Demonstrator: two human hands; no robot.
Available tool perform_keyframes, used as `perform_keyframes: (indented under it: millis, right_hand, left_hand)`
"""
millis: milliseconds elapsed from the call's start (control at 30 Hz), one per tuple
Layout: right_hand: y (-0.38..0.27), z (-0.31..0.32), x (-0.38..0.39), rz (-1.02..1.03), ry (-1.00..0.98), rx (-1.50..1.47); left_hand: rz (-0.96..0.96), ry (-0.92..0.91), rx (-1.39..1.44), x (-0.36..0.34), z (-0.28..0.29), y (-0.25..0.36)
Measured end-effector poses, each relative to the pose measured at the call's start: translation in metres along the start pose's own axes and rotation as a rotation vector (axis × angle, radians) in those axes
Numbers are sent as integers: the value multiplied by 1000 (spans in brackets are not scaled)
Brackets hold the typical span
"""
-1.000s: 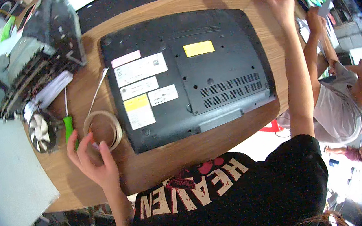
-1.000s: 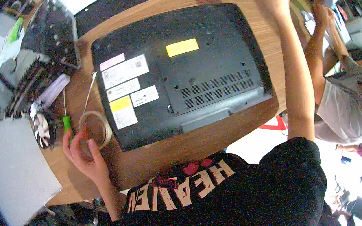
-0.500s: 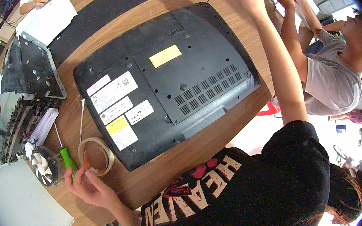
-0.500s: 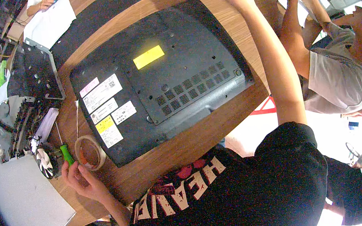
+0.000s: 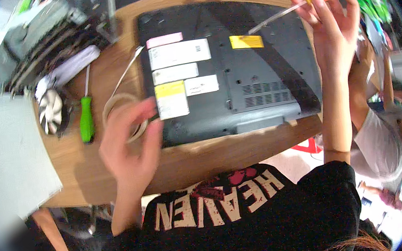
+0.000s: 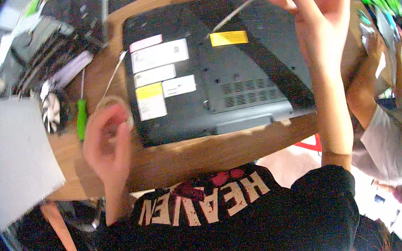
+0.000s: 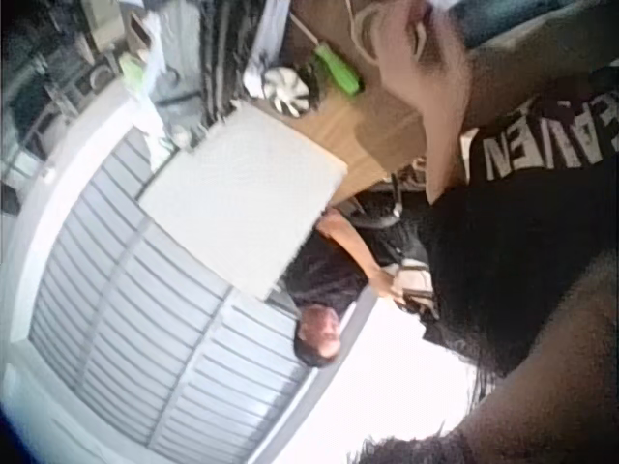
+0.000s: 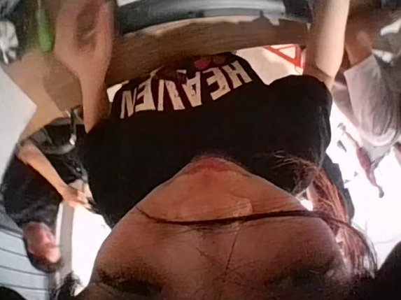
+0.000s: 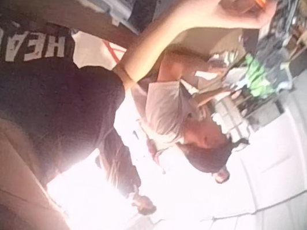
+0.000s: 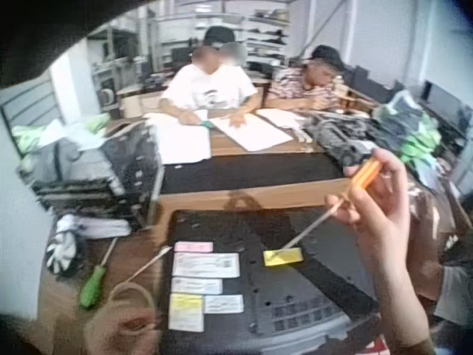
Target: The person uses a screwdriver to remove screws from the bottom of a laptop, then pulls out a modular component from the side of the device.
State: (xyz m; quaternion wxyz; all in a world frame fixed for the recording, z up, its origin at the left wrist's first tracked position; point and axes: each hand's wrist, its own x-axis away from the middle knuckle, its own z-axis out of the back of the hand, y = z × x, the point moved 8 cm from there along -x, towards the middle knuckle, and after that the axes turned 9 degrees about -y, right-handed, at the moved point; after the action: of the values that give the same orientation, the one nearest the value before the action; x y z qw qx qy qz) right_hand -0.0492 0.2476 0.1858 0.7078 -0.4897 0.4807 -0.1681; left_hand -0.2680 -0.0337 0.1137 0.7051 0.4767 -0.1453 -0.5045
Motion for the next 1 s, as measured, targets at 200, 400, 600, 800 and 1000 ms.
perform_keyframes:
  millis: [200, 400, 600, 800, 1000]
  right_hand:
    - [-20, -83, 34, -52, -232, -235]
    - [-21, -111, 53, -98, -271, -204]
    - [-6, -123, 65, -137, -298, -249]
    - [1, -114, 67, -118, -279, -214]
    - [-5, -99, 72, -58, -271, -122]
  left_hand:
    - [-78, -65, 361, -13, -36, 21]
    - [-38, -107, 275, -2, -32, 11]
    - [9, -136, 229, 7, -20, 1]
    - [-44, -115, 78, 10, -2, -7]
    - [-65, -86, -464, 3, 28, -27]
